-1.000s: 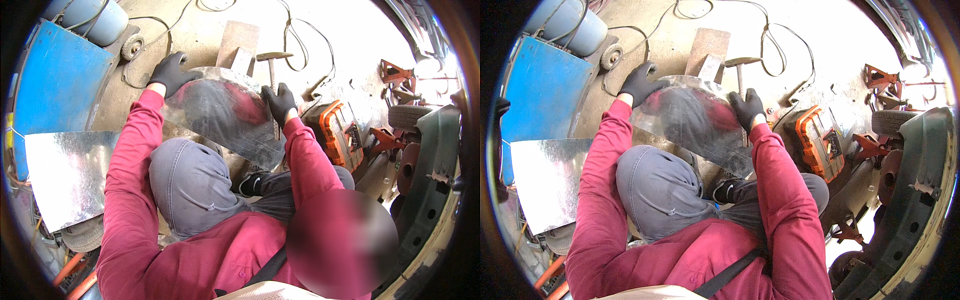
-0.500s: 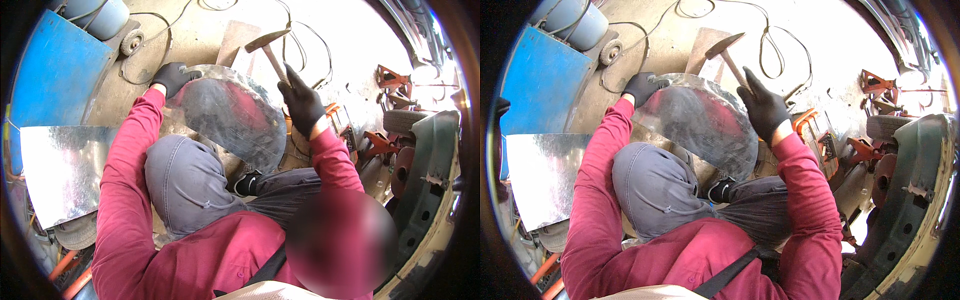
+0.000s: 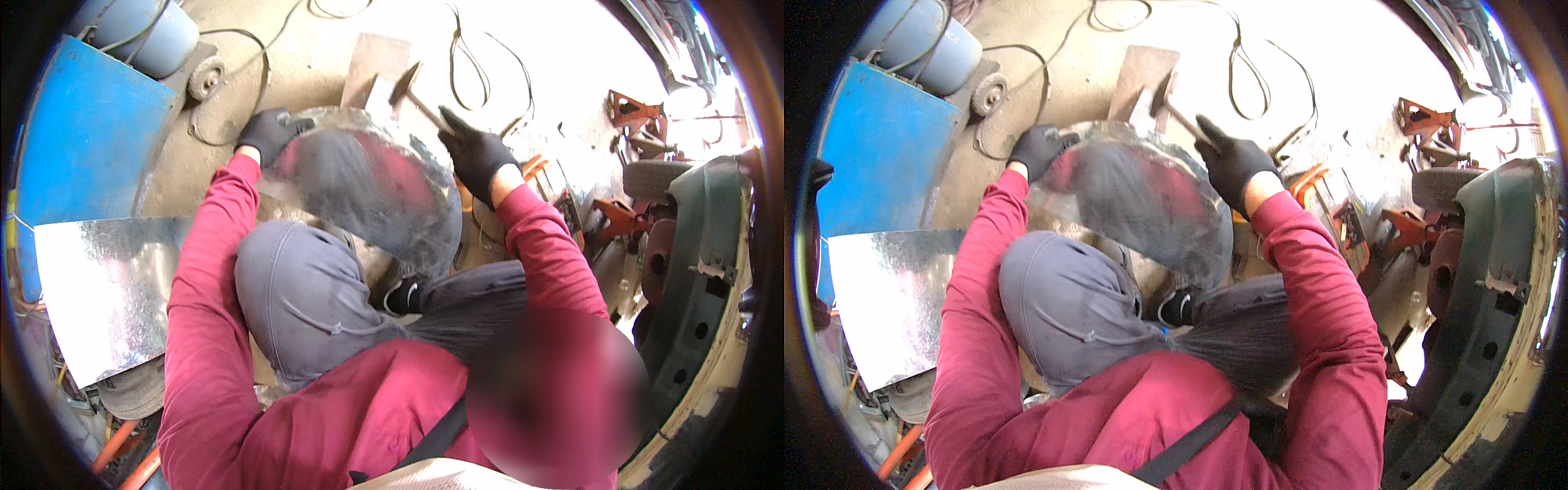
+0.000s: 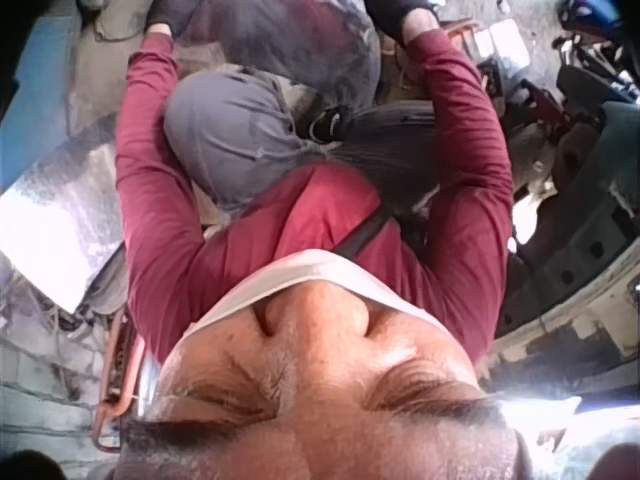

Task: The person puts on black gloves, picks up a metal sheet, and repeatedly hammers it with a hammer to shape or flatten it. The person holds the sheet with one hand and strikes it with the other, rotating the sheet to work on different areas.

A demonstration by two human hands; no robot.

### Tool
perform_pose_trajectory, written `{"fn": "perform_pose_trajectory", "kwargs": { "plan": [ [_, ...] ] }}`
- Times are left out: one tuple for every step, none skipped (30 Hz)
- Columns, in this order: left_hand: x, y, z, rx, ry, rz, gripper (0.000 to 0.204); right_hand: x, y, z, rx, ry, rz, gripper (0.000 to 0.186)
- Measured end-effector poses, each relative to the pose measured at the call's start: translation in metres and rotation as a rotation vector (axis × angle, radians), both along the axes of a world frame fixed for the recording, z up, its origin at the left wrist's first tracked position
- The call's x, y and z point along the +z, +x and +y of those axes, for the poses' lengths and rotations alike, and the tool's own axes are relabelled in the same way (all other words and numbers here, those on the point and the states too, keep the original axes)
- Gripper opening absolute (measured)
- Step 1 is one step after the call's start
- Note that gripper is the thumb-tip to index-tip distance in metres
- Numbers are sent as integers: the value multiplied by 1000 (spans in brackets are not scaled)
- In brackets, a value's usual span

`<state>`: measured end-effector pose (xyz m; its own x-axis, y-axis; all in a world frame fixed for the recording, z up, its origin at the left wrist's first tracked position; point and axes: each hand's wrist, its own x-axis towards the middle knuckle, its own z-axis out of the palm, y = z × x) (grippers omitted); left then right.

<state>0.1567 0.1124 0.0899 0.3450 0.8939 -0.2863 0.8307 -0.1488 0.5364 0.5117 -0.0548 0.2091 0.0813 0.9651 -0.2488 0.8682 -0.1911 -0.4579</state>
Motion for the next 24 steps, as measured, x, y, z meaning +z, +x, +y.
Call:
{"fn": "perform_pose_trajectory", "kwargs": {
  "plan": [
    [-6, -4, -4, 1, -30, 16, 65, 7, -6, -11, -132, 35, 120, 50],
    [-2, 3, 0, -4, -42, 16, 70, 3, -10, -20, -170, 127, 153, 50],
    [2, 6, 1, -16, -61, 22, 75, -7, -13, -32, -216, 211, 190, 51],
    [1, 9, 3, -17, -83, 9, 74, -30, -5, -36, -121, 239, 62, 52],
    [0, 5, 4, -31, -74, 11, 73, -30, -6, -30, -43, -44, -130, 53],
    [-3, 1, 4, -46, -65, 14, 72, -27, -5, -23, -51, -49, -120, 53],
    [-5, -2, 6, -61, -56, 16, 72, -22, -3, -17, -60, -54, -111, 52],
    [-4, -2, 5, -50, -58, 19, 71, -17, -7, -18, -111, 8, 3, 52],
    [-4, -1, 8, -39, -61, 21, 71, -14, -12, -20, -163, 69, 117, 51],
    [-4, 1, 8, -29, -63, 24, 70, -15, -16, -22, -198, 46, 177, 51],
    [2, 8, 8, -36, -58, 31, 68, -16, -13, -20, -154, -4, 80, 51],
    [7, 17, 6, -44, -54, 37, 66, -20, -7, -16, -111, -55, -16, 51],
    [13, 25, 5, -53, -50, 43, 65, -22, -1, -10, -69, -106, -113, 51],
    [19, 28, 3, -69, -11, 48, 67, -11, 3, 2, -69, -160, -142, 52],
    [21, 30, 4, -78, -35, 77, 68, 1, 2, 8, -69, -160, -107, 50],
    [22, 32, 9, -87, -60, 106, 70, 8, 1, 11, -89, -58, -12, 49],
    [21, 35, 13, -96, -84, 133, 71, 15, -1, 15, -109, 44, 80, 48],
    [22, 33, 15, -118, -53, 119, 70, 33, -14, 15, -148, 166, 127, 45],
    [21, 31, 12, -118, -61, 130, 70, 40, -19, 16, -160, 201, 188, 45],
    [24, 41, 13, -139, -60, 121, 70, 17, -12, 9, -86, 256, 117, 46],
    [26, 45, 14, -149, -60, 120, 70, 6, -14, 7, -2, 307, 56, 46],
    [26, 44, 12, -129, -102, 91, 71, 2, -13, 5, -23, -39, -146, 48],
    [25, 41, 11, -125, -91, 92, 71, -2, -18, 8, -56, -108, -101, 49],
    [24, 40, 8, -122, -80, 94, 72, 4, -11, 17, -36, -132, -111, 48]
  ]
}}
